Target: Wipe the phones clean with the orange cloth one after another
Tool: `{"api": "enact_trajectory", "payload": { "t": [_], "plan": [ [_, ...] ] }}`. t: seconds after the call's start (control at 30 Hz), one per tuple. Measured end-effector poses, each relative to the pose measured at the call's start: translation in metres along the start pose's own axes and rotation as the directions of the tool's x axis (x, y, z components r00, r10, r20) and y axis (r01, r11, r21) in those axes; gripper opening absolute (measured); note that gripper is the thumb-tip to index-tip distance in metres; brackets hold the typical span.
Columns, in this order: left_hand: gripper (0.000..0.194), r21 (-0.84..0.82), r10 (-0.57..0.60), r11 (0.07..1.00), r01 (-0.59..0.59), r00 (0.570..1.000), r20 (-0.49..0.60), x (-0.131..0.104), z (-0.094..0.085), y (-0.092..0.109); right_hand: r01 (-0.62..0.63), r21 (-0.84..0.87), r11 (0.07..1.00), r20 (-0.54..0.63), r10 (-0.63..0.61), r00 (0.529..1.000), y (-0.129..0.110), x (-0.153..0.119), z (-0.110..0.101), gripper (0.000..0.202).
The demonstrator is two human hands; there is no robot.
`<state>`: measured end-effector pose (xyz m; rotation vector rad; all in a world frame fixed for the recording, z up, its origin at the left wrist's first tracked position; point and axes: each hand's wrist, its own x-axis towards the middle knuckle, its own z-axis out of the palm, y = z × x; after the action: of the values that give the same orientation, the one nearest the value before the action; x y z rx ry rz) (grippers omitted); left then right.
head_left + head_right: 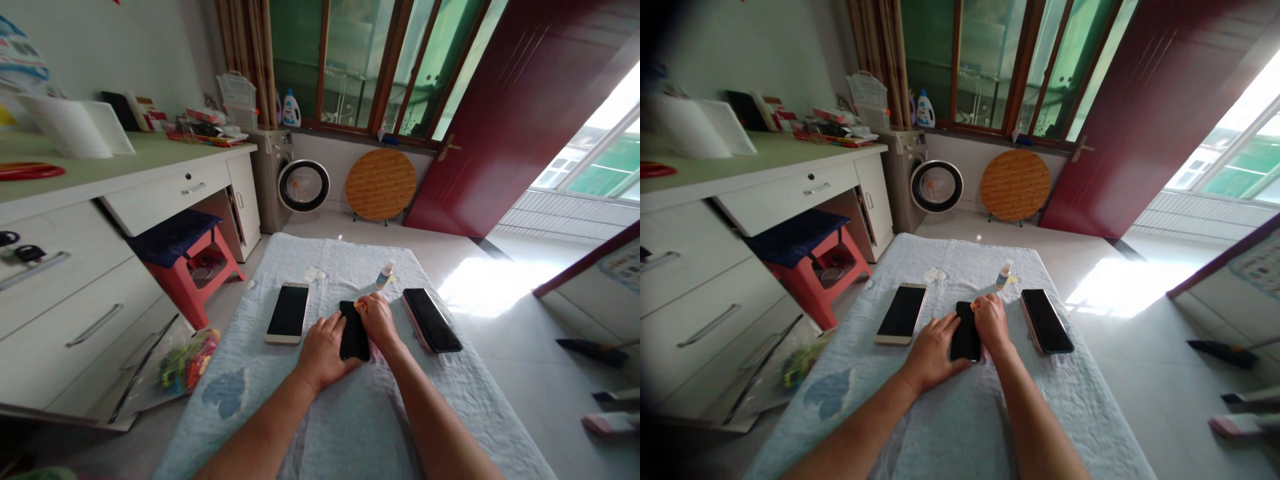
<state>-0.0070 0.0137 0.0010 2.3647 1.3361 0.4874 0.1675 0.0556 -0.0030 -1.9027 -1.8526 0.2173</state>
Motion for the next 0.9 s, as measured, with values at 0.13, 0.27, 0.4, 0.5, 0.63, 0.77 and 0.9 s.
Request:
{"api": "enact_trajectory", "payload": {
  "t": [0.13, 0.27, 0.4, 0.5, 0.63, 0.77, 0.9],
  "plan": [
    [0.081, -0.011, 0.011, 1.0, -0.011, 1.0, 0.003, 0.001, -0.004, 0.001, -0.005, -0.069, 0.998, -0.001, 0.005, 1.0, -0.009, 0.01, 0.009, 0.024],
    [0.082, -0.016, 0.0, 1.0, 0.001, 1.0, 0.009, 0.0, -0.008, 0.004, 0.106, -0.043, 0.993, 0.071, -0.102, 0.992, -0.028, 0.015, 0.014, 0.024],
    [0.085, -0.022, -0.02, 1.0, 0.02, 1.0, 0.0, -0.001, -0.009, 0.006, 0.209, -0.01, 0.978, 0.136, -0.206, 0.969, -0.041, 0.018, 0.014, 0.024],
    [0.084, -0.022, -0.015, 1.0, 0.015, 1.0, -0.021, -0.001, -0.007, 0.005, 0.206, 0.002, 0.979, 0.126, -0.205, 0.971, -0.038, 0.017, 0.011, 0.023],
    [0.083, -0.007, -0.019, 1.0, 0.019, 0.999, -0.039, -0.001, -0.001, 0.002, 0.13, 0.004, 0.992, 0.075, -0.13, 0.989, -0.015, 0.015, 0.004, 0.022],
    [0.084, 0.006, -0.019, 1.0, 0.019, 1.0, -0.021, -0.001, 0.001, 0.0, 0.058, -0.078, 0.995, 0.079, -0.052, 0.995, 0.008, 0.013, -0.005, 0.023],
    [0.083, -0.006, -0.008, 1.0, 0.008, 1.0, 0.003, 0.0, -0.001, 0.0, 0.061, -0.171, 0.983, 0.131, -0.038, 0.991, 0.012, 0.017, -0.009, 0.026]
  ]
}}
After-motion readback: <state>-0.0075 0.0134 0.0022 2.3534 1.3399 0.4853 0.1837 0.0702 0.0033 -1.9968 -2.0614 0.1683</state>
